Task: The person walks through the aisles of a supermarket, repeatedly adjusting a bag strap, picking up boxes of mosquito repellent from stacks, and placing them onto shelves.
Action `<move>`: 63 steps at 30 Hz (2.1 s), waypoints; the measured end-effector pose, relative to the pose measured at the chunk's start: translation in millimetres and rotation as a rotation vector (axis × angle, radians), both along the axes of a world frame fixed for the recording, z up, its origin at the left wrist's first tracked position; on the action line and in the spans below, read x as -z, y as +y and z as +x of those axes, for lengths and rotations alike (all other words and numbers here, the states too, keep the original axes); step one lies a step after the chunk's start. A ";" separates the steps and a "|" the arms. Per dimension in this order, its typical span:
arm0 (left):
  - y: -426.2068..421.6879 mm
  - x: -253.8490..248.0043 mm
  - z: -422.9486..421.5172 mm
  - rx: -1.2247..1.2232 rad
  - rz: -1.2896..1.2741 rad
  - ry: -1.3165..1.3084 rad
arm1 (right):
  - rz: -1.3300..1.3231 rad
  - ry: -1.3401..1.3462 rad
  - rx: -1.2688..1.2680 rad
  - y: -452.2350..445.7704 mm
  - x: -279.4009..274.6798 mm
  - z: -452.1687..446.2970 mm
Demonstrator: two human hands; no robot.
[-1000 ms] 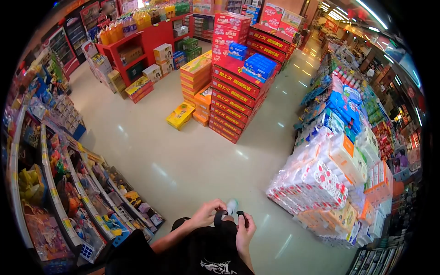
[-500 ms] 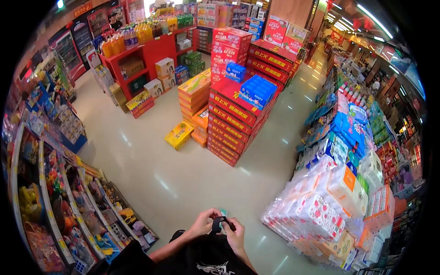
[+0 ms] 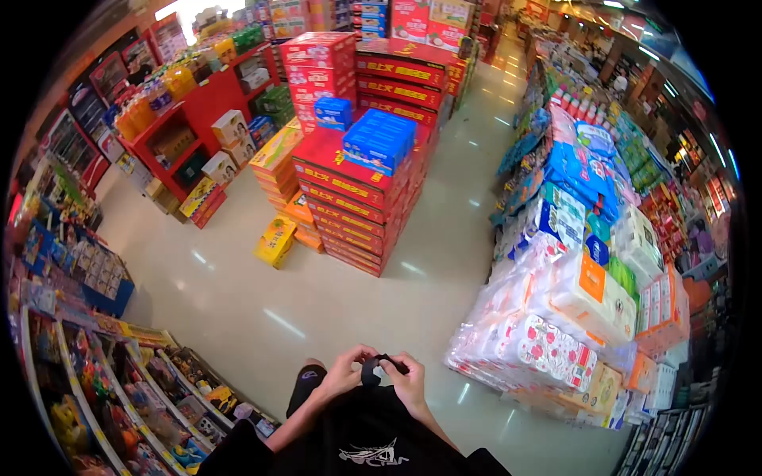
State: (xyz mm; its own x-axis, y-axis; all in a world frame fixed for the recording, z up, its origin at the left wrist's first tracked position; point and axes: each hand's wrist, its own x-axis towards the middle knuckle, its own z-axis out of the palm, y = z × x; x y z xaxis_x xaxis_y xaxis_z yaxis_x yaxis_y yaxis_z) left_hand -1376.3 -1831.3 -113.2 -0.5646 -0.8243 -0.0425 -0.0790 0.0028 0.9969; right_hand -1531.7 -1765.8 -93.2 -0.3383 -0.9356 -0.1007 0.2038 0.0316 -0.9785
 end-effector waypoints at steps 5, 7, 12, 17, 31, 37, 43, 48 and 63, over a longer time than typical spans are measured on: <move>-14.3 -1.4 -25.8 0.117 0.003 -0.029 | 0.012 -0.057 0.036 -4.8 15.4 -27.9; -18.6 2.8 -35.8 0.174 -0.016 -0.028 | 0.057 -0.107 0.052 -1.3 26.5 -37.2; -33.7 1.3 -50.7 0.214 -0.052 -0.140 | 0.091 0.031 0.160 -7.1 38.0 -43.0; -52.9 3.2 -51.6 0.265 -0.024 -0.159 | 0.139 0.015 0.192 -19.2 33.7 -40.0; -158.3 30.9 1.3 0.158 0.129 0.015 | 0.067 0.058 -0.007 -126.3 23.9 5.2; -206.3 20.6 38.0 0.064 0.081 0.087 | 0.063 0.087 -0.019 -184.1 12.4 46.3; -253.9 18.2 72.5 0.061 -0.011 0.153 | 0.070 -0.022 0.064 -233.1 19.7 83.3; -288.7 28.3 99.8 0.052 -0.016 0.141 | 0.110 0.026 0.049 -264.1 35.1 104.4; -441.3 48.6 134.9 0.012 -0.218 -0.403 | 0.157 0.602 -0.025 -387.0 60.8 77.8</move>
